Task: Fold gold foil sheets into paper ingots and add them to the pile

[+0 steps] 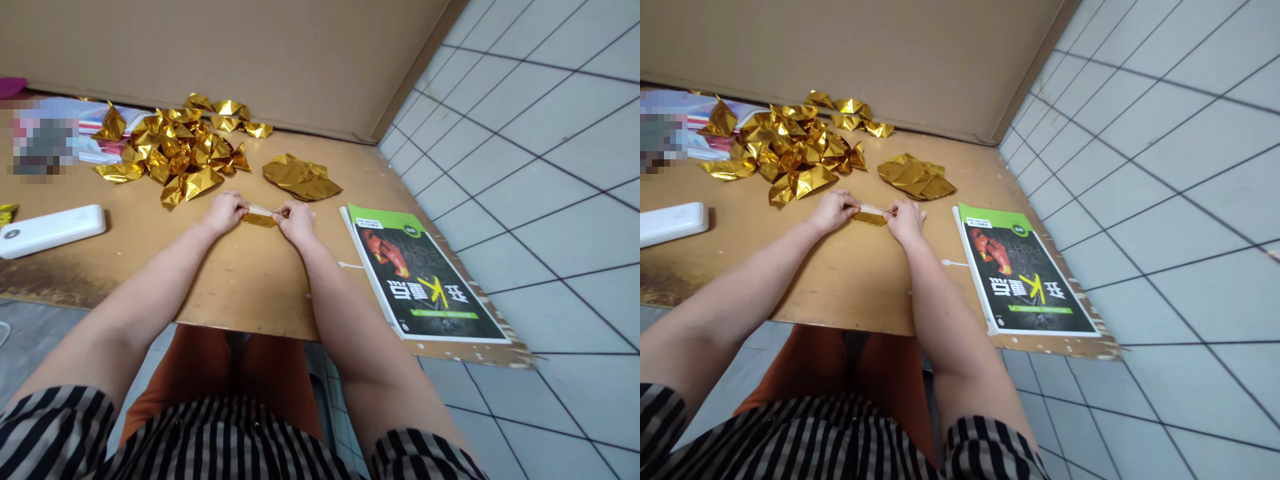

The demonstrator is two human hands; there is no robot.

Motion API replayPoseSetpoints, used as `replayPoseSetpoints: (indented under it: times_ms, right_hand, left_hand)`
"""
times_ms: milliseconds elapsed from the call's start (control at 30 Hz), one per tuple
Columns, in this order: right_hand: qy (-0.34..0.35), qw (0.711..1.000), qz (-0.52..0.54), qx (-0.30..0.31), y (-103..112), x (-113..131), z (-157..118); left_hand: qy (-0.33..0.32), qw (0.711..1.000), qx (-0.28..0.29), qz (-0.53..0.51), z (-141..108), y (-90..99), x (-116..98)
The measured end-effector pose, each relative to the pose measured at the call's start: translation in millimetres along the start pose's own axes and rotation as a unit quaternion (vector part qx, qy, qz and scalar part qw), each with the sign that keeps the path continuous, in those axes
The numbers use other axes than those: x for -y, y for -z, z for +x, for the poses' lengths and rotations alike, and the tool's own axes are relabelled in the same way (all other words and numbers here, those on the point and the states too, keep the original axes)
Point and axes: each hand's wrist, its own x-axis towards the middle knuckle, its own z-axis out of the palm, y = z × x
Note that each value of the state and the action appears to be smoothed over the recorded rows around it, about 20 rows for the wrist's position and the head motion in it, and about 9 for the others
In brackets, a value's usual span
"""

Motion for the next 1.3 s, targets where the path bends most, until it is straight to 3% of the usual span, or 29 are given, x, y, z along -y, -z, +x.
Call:
replayPoseSetpoints:
  times_ms: [300,467,967,1300]
  right_hand:
    - [-0.004,1.000,-0.007,0.005,2,3,-2]
    - [0.001,1.000,-0.005,0.010,4,3,-2]
    - [0.032,0.998,-0.050,0.020,2,0,-4]
    - [0.123,0.980,-0.148,0.040,12,-2,-7]
  left_hand:
    - [0.108,0.990,-0.034,-0.083,4,-1.5,1]
    - [0.115,0.987,-0.050,-0.097,5,-0.6,0]
    - [0.058,0.997,-0.033,-0.024,4,3.9,-1]
    - [-0.028,0.998,-0.014,0.050,-3,6.9,3]
